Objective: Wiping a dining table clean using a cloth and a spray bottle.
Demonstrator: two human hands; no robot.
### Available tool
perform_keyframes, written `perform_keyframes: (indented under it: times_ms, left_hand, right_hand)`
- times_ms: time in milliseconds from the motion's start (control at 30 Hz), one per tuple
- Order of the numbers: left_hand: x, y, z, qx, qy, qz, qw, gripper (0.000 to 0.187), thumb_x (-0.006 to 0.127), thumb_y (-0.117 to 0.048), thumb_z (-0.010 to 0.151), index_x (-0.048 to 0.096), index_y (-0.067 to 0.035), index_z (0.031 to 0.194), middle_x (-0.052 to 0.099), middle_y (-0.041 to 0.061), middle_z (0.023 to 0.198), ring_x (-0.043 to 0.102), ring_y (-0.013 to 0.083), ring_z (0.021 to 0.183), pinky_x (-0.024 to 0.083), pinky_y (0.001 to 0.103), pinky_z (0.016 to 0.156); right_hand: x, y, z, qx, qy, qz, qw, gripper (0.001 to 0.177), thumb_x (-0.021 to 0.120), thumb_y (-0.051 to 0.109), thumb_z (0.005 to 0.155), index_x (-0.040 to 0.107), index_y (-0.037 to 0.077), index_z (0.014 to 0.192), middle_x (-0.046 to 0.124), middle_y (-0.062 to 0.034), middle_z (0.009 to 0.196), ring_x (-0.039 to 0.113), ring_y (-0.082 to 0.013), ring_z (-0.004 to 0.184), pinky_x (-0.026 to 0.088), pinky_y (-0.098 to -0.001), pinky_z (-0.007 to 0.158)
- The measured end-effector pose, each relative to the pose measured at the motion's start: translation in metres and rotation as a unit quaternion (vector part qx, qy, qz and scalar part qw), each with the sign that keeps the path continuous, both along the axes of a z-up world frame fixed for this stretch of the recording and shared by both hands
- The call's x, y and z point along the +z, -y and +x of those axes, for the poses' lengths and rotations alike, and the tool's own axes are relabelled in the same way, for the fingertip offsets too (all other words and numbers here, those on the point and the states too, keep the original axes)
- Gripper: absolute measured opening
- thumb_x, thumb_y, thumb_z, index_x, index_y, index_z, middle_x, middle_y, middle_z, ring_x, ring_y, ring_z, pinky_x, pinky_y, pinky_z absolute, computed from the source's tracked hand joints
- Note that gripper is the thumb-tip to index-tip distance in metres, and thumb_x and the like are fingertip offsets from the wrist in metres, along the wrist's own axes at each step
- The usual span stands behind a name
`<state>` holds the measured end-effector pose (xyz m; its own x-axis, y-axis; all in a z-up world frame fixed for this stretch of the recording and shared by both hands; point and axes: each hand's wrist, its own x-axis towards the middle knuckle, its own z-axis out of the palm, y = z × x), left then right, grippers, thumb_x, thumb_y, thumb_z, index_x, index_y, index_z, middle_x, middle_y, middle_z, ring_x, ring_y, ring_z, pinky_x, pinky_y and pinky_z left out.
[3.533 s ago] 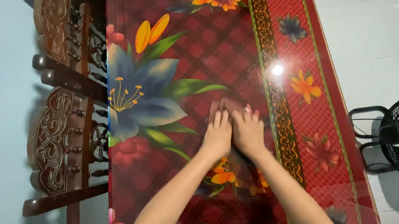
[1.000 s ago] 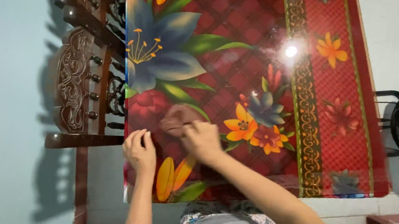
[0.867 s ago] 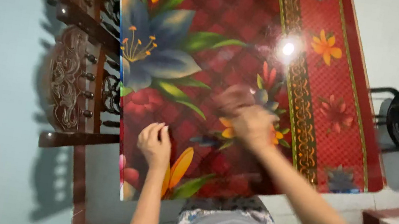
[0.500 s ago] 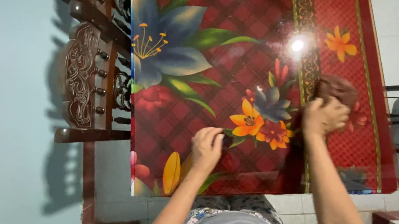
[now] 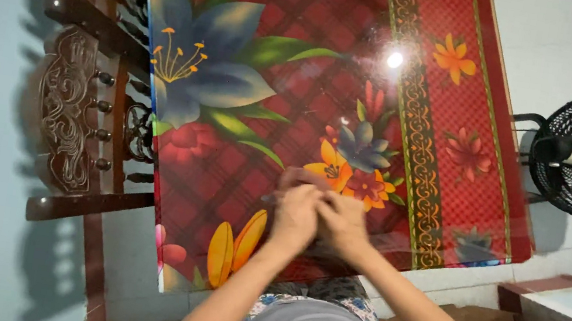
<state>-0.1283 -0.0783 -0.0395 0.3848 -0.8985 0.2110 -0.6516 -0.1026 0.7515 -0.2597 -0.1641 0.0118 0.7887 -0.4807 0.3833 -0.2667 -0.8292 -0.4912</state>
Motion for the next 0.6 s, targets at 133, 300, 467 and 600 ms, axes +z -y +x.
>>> perform_keyframes:
  times_ms: [133,300,467,600]
  left_hand:
    - [0.029,0.075,-0.07,-0.09,0.025,-0.078,0.993,0.025,0.054,-0.014,0.094,0.068,-0.002,0.111,0.069,0.017,0.119,0.065,0.036,0.113,0.051,0.048,0.098]
    - [0.032,0.125,-0.108,-0.191,0.052,-0.05,0.979,0.02,0.059,-0.018,0.092,0.069,-0.01,0.107,0.066,0.008,0.119,0.06,0.0277,0.122,0.046,0.046,0.101]
    - [0.035,0.064,-0.06,-0.148,0.057,-0.08,0.984,0.034,0.057,-0.015,0.092,0.065,-0.006,0.124,0.062,0.011,0.133,0.055,0.0291,0.131,0.043,0.047,0.108]
    - [0.039,-0.005,0.003,-0.062,0.04,-0.012,0.997,0.037,0.056,-0.014,0.097,0.062,-0.004,0.132,0.058,0.013,0.142,0.05,0.0299,0.138,0.04,0.05,0.111]
  right_hand:
    - [0.0,0.03,-0.072,-0.124,-0.052,-0.017,0.991,0.031,0.075,0.015,0.07,0.069,0.008,0.1,0.069,-0.015,0.106,0.066,-0.0367,0.094,0.05,-0.0489,0.078]
    - [-0.031,0.038,-0.107,-0.34,-0.076,-0.073,0.935,0.035,0.073,0.019,0.084,0.068,0.006,0.116,0.064,-0.0167,0.125,0.06,-0.0428,0.109,0.044,-0.0542,0.086]
    - [-0.038,0.004,-0.068,-0.297,-0.135,-0.05,0.944,0.039,0.071,0.022,0.084,0.066,0.005,0.118,0.061,-0.0175,0.127,0.056,-0.0422,0.111,0.043,-0.0542,0.088]
    - [-0.04,-0.02,-0.009,-0.094,-0.082,-0.045,0.991,0.044,0.067,0.017,0.079,0.064,0.007,0.122,0.058,-0.0196,0.131,0.056,-0.0394,0.109,0.044,-0.052,0.086]
